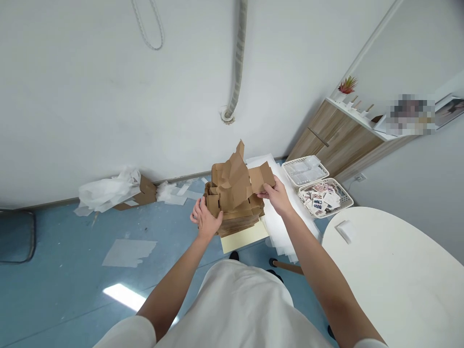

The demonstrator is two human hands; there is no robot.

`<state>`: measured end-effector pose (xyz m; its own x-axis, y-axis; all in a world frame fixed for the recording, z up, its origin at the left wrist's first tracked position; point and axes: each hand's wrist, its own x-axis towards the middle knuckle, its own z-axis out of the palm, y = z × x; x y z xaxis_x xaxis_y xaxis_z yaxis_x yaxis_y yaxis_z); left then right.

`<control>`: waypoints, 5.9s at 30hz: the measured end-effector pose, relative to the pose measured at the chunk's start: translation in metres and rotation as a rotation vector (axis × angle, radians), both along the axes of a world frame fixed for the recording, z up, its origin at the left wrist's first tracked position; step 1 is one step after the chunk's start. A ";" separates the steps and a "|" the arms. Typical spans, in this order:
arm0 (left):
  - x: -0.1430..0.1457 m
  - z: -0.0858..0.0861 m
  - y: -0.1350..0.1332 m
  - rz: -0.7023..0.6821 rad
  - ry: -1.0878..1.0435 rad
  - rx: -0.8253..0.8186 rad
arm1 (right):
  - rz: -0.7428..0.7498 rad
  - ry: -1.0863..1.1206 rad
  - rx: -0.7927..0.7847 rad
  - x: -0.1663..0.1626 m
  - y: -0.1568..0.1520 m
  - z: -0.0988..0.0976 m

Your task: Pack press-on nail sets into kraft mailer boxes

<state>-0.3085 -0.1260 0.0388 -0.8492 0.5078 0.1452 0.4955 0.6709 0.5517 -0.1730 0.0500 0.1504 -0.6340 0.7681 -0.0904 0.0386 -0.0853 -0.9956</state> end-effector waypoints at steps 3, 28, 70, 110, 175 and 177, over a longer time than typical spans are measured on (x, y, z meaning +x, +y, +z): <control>0.006 0.008 0.006 -0.118 -0.021 0.052 | -0.028 0.007 0.002 0.014 0.003 0.003; 0.161 0.028 0.146 -0.771 -0.114 0.150 | -0.951 -0.491 0.294 0.300 -0.024 -0.049; 0.454 -0.044 0.138 -1.899 0.370 -0.371 | -0.968 -1.057 0.066 0.564 -0.125 -0.160; 0.465 -0.069 0.157 -1.965 0.424 -0.397 | -0.691 -1.255 0.027 0.528 -0.082 -0.162; 0.450 -0.058 0.167 -1.506 -0.465 -0.407 | -0.390 -1.362 0.287 0.489 -0.105 -0.179; 0.452 -0.055 0.165 -1.545 -0.452 -0.394 | -0.389 -1.360 0.282 0.489 -0.106 -0.178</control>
